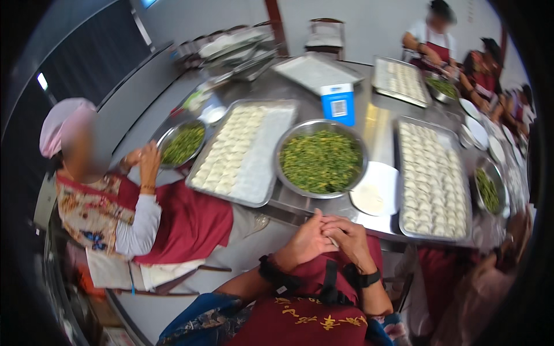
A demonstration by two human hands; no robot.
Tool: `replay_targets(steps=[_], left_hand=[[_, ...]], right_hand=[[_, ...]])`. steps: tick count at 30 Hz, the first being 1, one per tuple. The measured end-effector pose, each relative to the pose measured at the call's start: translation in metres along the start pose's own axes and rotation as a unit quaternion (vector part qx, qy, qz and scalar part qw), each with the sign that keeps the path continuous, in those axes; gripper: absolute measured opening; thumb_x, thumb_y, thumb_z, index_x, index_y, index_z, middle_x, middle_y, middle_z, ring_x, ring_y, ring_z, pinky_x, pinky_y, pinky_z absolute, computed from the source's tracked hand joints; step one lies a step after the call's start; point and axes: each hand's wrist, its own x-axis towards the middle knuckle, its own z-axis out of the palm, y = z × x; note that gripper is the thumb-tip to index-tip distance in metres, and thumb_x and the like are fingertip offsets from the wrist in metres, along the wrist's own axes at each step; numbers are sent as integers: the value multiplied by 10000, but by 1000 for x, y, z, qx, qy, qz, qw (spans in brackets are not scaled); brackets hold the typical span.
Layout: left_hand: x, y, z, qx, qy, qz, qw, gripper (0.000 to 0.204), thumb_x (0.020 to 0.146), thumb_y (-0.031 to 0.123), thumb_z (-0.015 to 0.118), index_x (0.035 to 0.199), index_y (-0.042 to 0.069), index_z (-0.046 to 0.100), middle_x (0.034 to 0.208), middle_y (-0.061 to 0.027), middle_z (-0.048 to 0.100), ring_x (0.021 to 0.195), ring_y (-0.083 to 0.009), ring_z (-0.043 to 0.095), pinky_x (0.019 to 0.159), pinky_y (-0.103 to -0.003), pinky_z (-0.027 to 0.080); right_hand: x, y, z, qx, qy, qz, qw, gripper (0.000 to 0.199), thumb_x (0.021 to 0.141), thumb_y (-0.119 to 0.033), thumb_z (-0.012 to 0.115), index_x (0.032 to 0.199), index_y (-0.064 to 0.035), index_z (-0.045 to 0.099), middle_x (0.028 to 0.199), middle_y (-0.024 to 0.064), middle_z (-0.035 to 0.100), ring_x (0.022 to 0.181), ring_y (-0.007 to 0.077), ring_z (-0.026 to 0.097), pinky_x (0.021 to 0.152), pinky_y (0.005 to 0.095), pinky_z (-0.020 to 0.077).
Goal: The person places green vegetable filling onto a circular piece of dough using a spoon, then folds the dough and pinches the edges together by hand to create a dumpling.
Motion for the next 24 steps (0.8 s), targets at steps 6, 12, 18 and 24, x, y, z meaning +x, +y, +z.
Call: replay_targets(steps=[6, 12, 18, 24], left_hand=[[0, 12, 36, 73, -4, 5, 997, 706, 993, 599, 323, 1360, 2, 400, 1361, -200, 492, 1273, -339, 496, 1086, -576, 357], [-12, 6, 50, 83, 3, 5, 997, 707, 1007, 581, 299, 1353, -28, 393, 1362, -197, 485, 1294, -339, 474, 1102, -565, 343], [-6, -1, 56, 80, -24, -11, 996, 710, 1012, 576, 275, 1362, -32, 382, 1339, -186, 500, 1241, -303, 514, 1088, -540, 365], [-16, -1, 32, 69, -12, 32, 997, 665, 1012, 560, 318, 1338, -7, 439, 1269, -134, 562, 1162, -257, 565, 1040, -506, 423]], right_hand=[[-6, -21, -4, 10, 33, -33, 999, 170, 832, -46, 700, 997, -25, 739, 1167, 139, 688, 1208, 258, 577, 990, 347, 464], [-14, -20, 1, -3, 45, -70, 997, 116, 856, -38, 678, 952, -10, 735, 1101, 114, 711, 1183, 264, 589, 983, 354, 467], [-21, -18, -3, -32, 52, -77, 995, 128, 866, -28, 656, 970, -12, 727, 1091, 109, 709, 1183, 271, 588, 983, 348, 462], [-14, -20, 10, -80, -2, -73, 994, 115, 845, -14, 655, 939, -10, 720, 1068, 116, 706, 1127, 277, 615, 944, 353, 477]])
